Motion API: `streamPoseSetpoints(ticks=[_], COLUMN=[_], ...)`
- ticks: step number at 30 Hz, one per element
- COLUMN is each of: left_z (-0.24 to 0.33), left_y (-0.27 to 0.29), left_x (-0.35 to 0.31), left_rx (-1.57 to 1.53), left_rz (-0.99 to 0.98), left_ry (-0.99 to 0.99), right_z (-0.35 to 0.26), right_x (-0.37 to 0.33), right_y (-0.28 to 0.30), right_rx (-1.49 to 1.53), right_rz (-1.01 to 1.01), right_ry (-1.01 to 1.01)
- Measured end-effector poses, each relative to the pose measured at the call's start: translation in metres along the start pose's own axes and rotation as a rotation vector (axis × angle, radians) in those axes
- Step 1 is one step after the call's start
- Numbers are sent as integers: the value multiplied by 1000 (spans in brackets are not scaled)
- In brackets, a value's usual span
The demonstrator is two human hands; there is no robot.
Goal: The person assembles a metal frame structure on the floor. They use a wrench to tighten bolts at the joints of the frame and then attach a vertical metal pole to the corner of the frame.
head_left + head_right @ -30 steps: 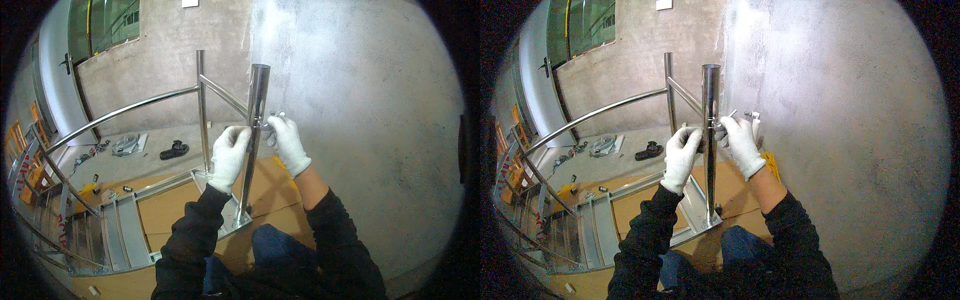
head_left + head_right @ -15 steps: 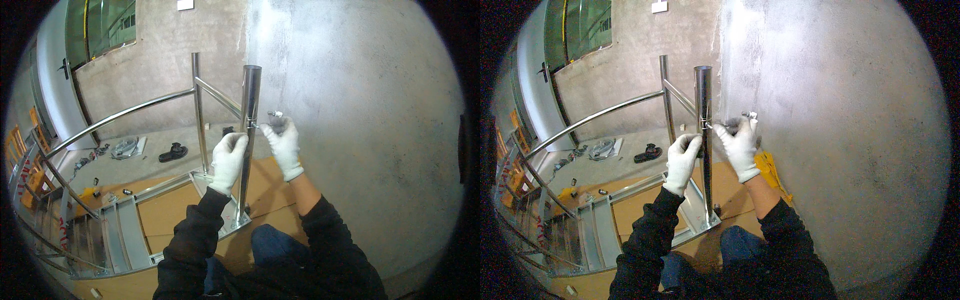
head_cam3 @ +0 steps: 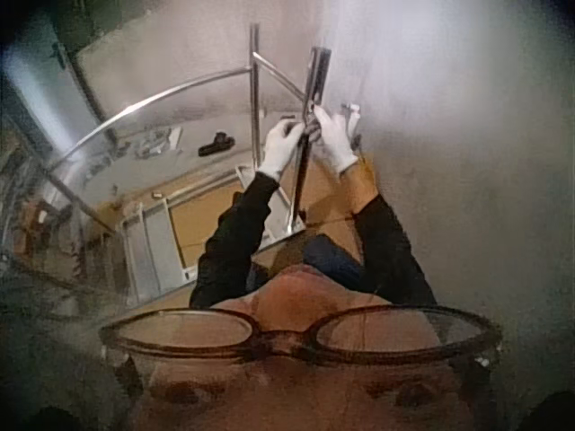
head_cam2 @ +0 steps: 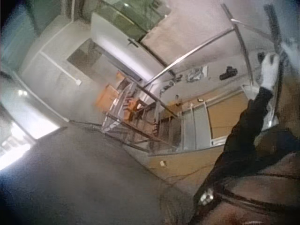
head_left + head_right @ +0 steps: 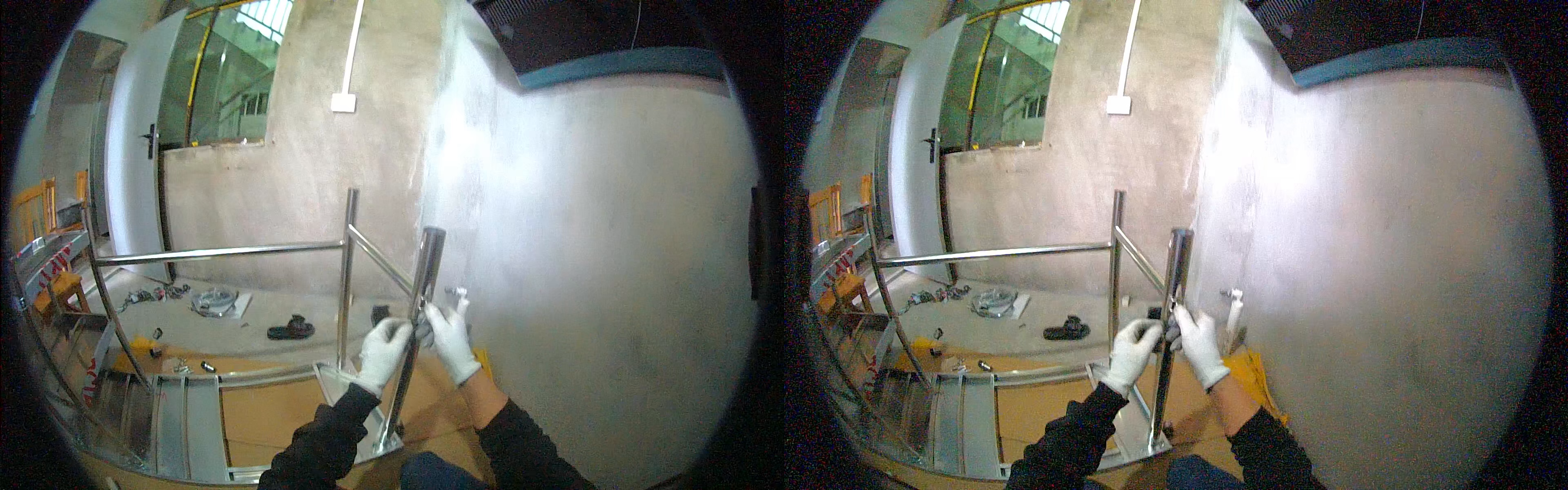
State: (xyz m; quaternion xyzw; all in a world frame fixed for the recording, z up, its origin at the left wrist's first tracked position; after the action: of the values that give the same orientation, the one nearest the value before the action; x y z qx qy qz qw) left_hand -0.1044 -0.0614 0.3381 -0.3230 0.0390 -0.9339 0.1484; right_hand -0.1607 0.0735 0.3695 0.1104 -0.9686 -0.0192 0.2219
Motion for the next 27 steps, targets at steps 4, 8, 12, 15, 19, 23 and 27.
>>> streamPoseSetpoints(ticks=[4,8,12,15,19,23,27], left_z=[9,16,-3,7,14,13,12], left_y=[1,2,4,4,5,5,4], left_x=[0,5,14,14,24,30,33], left_rx=[53,-41,-154,-194,-161,-218,-180], left_rz=[-82,-104,-62,-62,-71,-77,-90], left_ry=[14,102,142,179,172,163,158], right_z=[5,4,-29,-54,-63,-73,-75], right_x=[-6,-2,-3,-25,-12,-9,-6], right_y=[-14,-13,2,-8,-9,-18,-20], right_rx=[342,266,-589,-1109,-1319,-1428,-1584], right_rz=[-141,-189,165,339,270,191,48], right_ry=[-229,-196,460,918,939,1045,1164])
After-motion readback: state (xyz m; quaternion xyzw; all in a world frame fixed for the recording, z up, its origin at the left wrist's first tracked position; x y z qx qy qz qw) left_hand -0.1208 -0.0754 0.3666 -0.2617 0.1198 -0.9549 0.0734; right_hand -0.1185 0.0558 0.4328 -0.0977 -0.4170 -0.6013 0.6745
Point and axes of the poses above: each hand's wrist, its own x-axis towards the middle knuckle, its own y-axis out of the back of the hand, z = x × y, the point moved 7 cm from there along x, towards the middle knuckle, and after that the axes turned 7 degrees about -x, right-handed, at the moved point
